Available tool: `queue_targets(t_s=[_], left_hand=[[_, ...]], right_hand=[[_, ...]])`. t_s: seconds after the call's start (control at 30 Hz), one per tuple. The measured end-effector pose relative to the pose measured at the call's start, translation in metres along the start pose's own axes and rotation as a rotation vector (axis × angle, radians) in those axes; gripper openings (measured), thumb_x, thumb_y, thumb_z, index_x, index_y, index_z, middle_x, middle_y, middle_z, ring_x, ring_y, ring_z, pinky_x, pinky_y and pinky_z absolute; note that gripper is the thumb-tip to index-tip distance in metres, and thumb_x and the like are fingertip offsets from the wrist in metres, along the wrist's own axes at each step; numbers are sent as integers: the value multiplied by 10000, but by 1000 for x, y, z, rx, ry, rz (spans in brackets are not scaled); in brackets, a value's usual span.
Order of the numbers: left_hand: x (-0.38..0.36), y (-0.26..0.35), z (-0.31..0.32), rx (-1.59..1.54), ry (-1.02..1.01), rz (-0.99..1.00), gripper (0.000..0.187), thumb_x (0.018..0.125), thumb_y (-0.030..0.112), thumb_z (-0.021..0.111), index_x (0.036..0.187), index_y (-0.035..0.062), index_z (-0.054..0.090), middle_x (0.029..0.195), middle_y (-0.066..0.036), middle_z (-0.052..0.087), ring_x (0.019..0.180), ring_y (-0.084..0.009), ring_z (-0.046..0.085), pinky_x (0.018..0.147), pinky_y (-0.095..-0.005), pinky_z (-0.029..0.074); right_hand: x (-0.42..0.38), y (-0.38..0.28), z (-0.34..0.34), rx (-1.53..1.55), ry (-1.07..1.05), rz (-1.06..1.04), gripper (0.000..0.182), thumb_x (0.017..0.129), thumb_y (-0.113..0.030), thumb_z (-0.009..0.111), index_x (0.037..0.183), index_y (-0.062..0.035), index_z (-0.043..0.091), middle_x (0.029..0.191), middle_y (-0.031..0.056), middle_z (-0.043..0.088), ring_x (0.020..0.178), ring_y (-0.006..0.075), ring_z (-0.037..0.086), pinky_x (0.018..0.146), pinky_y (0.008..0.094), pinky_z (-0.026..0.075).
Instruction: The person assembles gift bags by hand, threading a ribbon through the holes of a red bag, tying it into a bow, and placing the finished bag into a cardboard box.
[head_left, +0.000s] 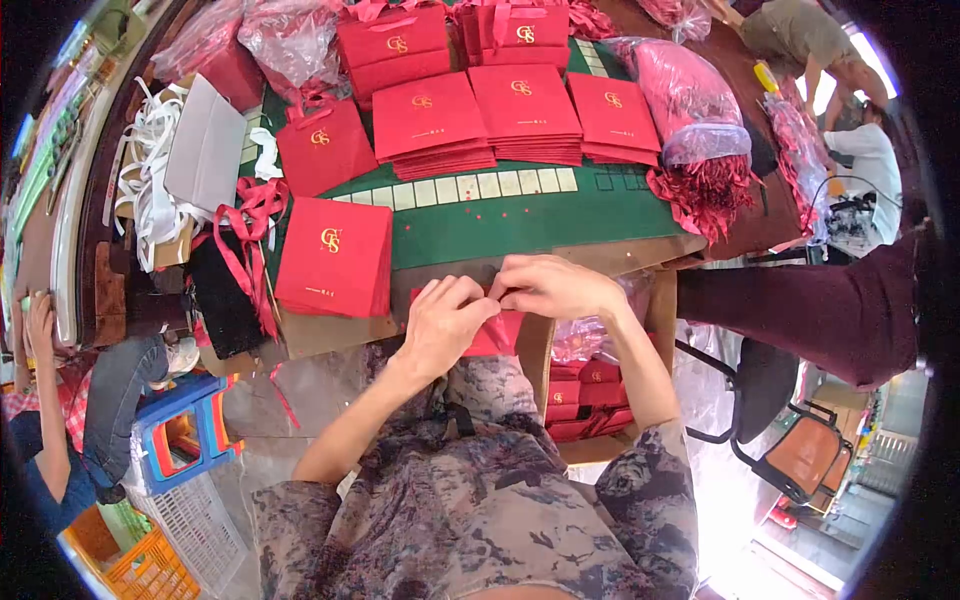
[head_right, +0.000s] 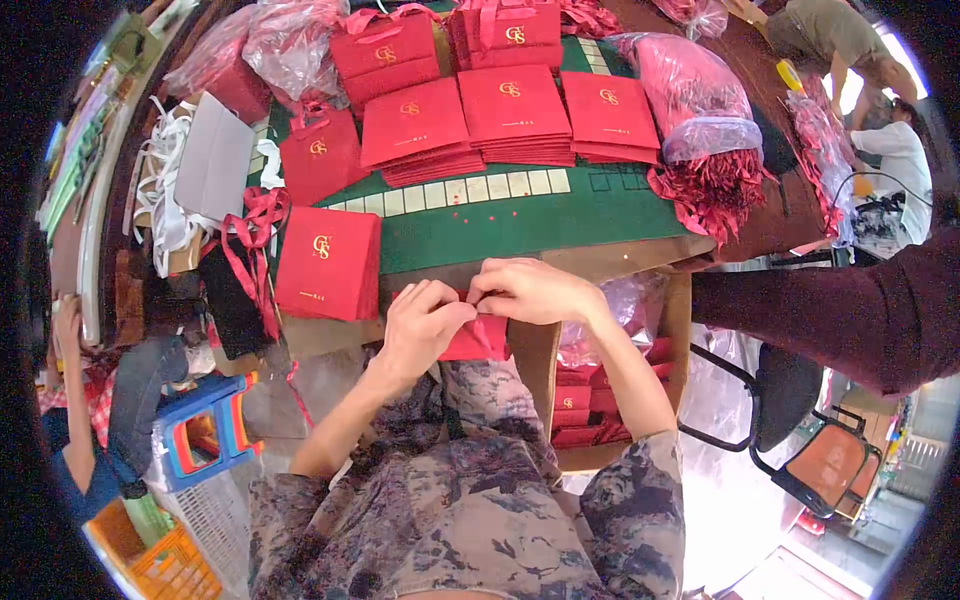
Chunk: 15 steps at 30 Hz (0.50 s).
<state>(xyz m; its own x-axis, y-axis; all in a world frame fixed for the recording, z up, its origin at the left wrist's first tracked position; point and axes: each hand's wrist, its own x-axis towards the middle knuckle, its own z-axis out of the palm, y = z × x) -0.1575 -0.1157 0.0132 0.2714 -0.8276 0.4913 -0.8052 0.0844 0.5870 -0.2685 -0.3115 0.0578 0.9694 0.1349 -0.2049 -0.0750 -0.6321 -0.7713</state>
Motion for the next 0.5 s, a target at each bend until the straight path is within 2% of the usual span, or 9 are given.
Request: queue_targets(t_s=[0.2, 0.27, 0.33, 0.4, 0.47, 0.5], left_hand=[[4, -10, -3, -154, -88, -138, 118, 769, 75, 770, 865, 116, 715, 815, -24, 643, 777, -218, 615, 695, -354, 446], [5, -17, -5, -177, -108, -176, 120, 773, 75, 775, 872, 111, 715, 811, -26, 659, 792, -220, 622, 713, -360, 448], [10, -20, -8, -199, -138, -247, 124, 775, 71, 772, 877, 109, 714, 814, -30, 686, 818, -221, 632, 752, -375, 450], [13, -24, -9, -204, -149, -267, 108, 787, 81, 769, 873, 112, 711, 835, -27, 696, 816, -226, 630, 777, -373, 441], [17, -23, -14, -203, -303, -331, 102, 795, 99, 769, 869, 111, 701, 845, -29, 706, 813, -223, 629, 785, -359, 432], [15, -23, -11, -246, -310, -291, 121, 798, 117, 775, 880, 101, 687, 832, -31, 704, 812, -213, 622, 789, -351, 415]], right_hand=[[12, 23, 14, 234, 37, -70, 139, 894, -147, 641, 952, -30, 687, 919, 118, 618, 908, 269, 635, 809, 374, 495], [16, 27, 25, 333, 198, -10, 120, 880, -125, 658, 933, -24, 693, 906, 92, 618, 890, 217, 633, 785, 345, 497], [21, 30, 30, 335, 246, -5, 101, 868, -103, 669, 918, -18, 694, 907, 81, 617, 885, 194, 633, 782, 323, 502], [25, 32, 36, 413, 387, -4, 64, 894, -65, 635, 896, -13, 671, 956, 48, 605, 901, 140, 587, 797, 285, 480], [35, 57, 46, 585, 545, 65, 53, 932, -80, 632, 949, -30, 634, 986, 20, 609, 919, 120, 592, 817, 262, 487], [36, 57, 37, 610, 566, 104, 67, 939, -94, 636, 969, -34, 625, 986, 18, 612, 924, 119, 598, 817, 267, 493]])
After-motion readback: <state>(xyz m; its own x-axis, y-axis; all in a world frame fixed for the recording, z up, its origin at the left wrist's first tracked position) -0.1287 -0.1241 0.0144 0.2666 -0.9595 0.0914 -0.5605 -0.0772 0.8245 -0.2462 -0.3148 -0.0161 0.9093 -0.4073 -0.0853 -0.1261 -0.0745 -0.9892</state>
